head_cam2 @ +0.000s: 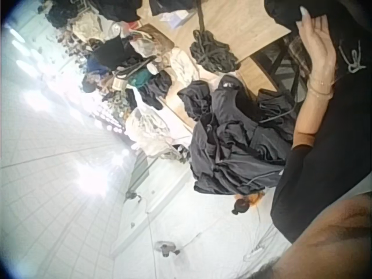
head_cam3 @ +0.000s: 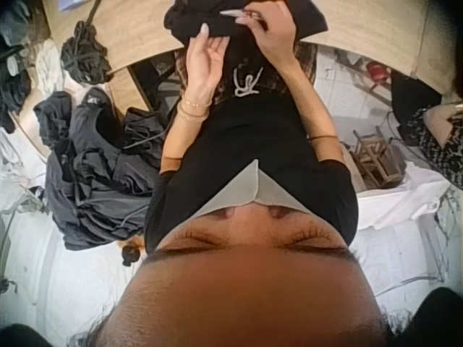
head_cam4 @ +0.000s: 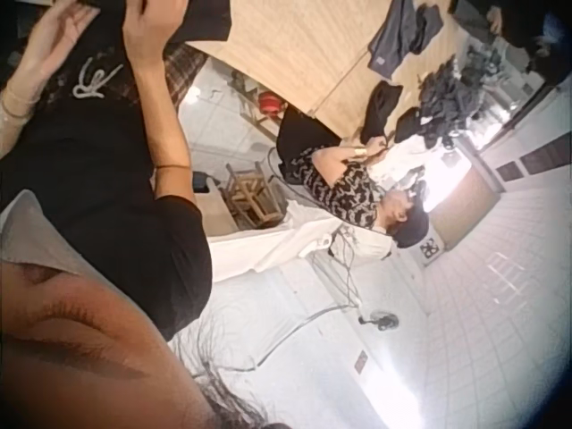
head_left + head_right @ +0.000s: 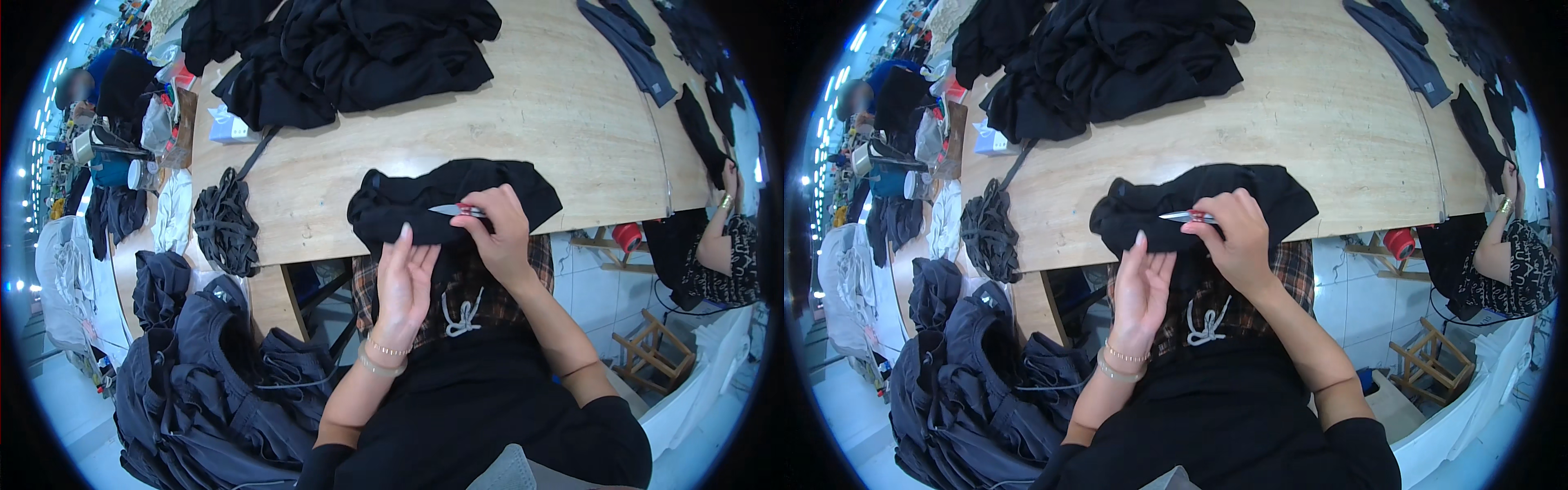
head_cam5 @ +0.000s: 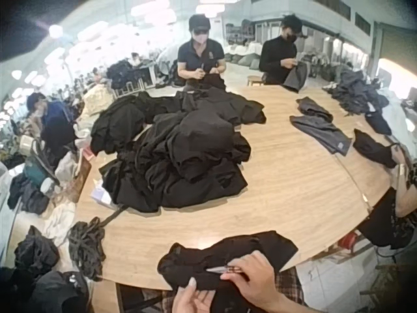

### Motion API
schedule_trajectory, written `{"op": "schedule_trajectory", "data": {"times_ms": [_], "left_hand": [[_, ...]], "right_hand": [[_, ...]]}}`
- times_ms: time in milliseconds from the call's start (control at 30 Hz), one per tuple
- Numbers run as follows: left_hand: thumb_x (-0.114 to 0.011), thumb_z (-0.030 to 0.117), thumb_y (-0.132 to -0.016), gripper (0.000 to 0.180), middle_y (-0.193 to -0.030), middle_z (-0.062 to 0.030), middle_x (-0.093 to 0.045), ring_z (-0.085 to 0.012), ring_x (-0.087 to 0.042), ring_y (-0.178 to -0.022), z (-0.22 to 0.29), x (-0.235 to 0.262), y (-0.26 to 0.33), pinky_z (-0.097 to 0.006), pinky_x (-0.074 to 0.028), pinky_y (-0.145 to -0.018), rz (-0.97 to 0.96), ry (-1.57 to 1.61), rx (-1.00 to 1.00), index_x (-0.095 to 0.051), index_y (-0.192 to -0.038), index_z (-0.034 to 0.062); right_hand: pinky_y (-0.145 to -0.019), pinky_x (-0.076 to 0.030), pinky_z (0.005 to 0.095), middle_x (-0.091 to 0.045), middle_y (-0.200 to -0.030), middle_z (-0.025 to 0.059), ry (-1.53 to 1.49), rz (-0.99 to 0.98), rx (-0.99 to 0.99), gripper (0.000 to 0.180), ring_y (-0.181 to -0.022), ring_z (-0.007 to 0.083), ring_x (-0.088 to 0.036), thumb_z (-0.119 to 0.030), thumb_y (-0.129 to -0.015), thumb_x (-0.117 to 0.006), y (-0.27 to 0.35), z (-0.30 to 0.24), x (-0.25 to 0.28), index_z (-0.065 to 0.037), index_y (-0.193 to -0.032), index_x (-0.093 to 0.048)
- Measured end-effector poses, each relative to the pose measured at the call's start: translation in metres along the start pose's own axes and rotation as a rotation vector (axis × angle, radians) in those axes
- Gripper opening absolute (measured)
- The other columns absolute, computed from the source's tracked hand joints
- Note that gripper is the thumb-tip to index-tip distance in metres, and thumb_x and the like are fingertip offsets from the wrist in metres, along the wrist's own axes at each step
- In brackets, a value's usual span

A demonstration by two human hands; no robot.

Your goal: The person uses small scissors to trim loose threads and excess fabric from the seams of black garments. They handle the clothing items one by one, carefully snipping small protrusions and then placing the finished pieces onto a pile on the table.

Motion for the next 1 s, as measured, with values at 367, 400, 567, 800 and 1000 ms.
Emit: {"op": "schedule_trajectory", "data": {"times_ms": [367, 400, 567, 800, 1000], "left_hand": [[-0.058, 0.012, -0.102, 0.016, -0.099, -0.0038, -0.068, -0.0098, -0.062, -0.085, 0.138, 0.062, 0.041, -0.025, -0.050, -0.077, 0.332, -1.221, -0.697, -0.065, -0.106, -0.0014], [-0.062, 0.013, -0.098, 0.019, -0.104, -0.0061, -0.067, -0.0144, -0.063, -0.093, 0.143, 0.048, 0.034, -0.028, -0.049, -0.082, 0.293, -1.297, -0.725, -0.065, -0.112, 0.0001], [-0.071, 0.018, -0.090, 0.028, -0.114, -0.0140, -0.062, -0.0341, -0.055, -0.112, 0.116, -0.042, 0.004, -0.042, -0.043, -0.097, 0.013, -1.687, -0.995, -0.066, -0.112, 0.0016], [-0.062, 0.015, -0.096, 0.013, -0.089, -0.0159, -0.068, -0.0367, -0.065, -0.089, 0.091, -0.041, -0.055, -0.044, -0.049, -0.078, -0.137, -1.514, -0.812, -0.066, -0.100, 0.0034], [-0.056, 0.016, -0.101, 0.016, -0.080, -0.0183, -0.068, -0.0397, -0.066, -0.076, 0.145, -0.062, -0.063, -0.045, -0.050, -0.067, -0.019, -1.405, -1.047, -0.064, -0.096, 0.0026]], "right_hand": [[-0.056, -0.037, 0.0298, -0.048, -0.063, 0.0082, 0.051, 0.007, -0.598, 0.038, -0.060, 0.0132, -0.039, -0.024, -0.089, -0.076, -0.011, 0.067, 0.045, 0.003, -0.073, -0.054], [-0.058, -0.042, 0.0322, -0.054, -0.060, 0.0105, 0.121, -0.119, -0.690, 0.043, -0.057, 0.0171, -0.047, -0.035, -0.089, -0.075, -0.009, 0.068, 0.034, 0.003, -0.076, -0.062], [-0.070, -0.051, 0.0388, -0.069, -0.080, 0.0172, 0.219, -0.381, -0.601, 0.038, -0.080, 0.0359, -0.069, -0.035, -0.087, -0.073, -0.003, 0.063, -0.025, 0.002, -0.086, -0.070], [-0.071, -0.046, 0.0226, -0.063, -0.088, -0.0052, -0.712, -0.192, -0.937, 0.010, -0.080, 0.0065, -0.058, -0.012, -0.097, -0.066, 0.030, 0.123, -0.018, -0.005, -0.104, -0.066], [-0.081, -0.051, 0.0241, -0.068, -0.094, -0.0005, -1.227, -0.430, -0.963, 0.013, -0.089, 0.0074, -0.064, -0.016, -0.100, -0.062, 0.014, 0.113, -0.031, -0.004, -0.101, -0.066]]}}
Point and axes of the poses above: each hand's wrist, its own y-axis away from the middle knuckle, its own x-axis out of the back of the hand, z = x × y, the point moved 10 cm from there along -y, towards the middle knuckle
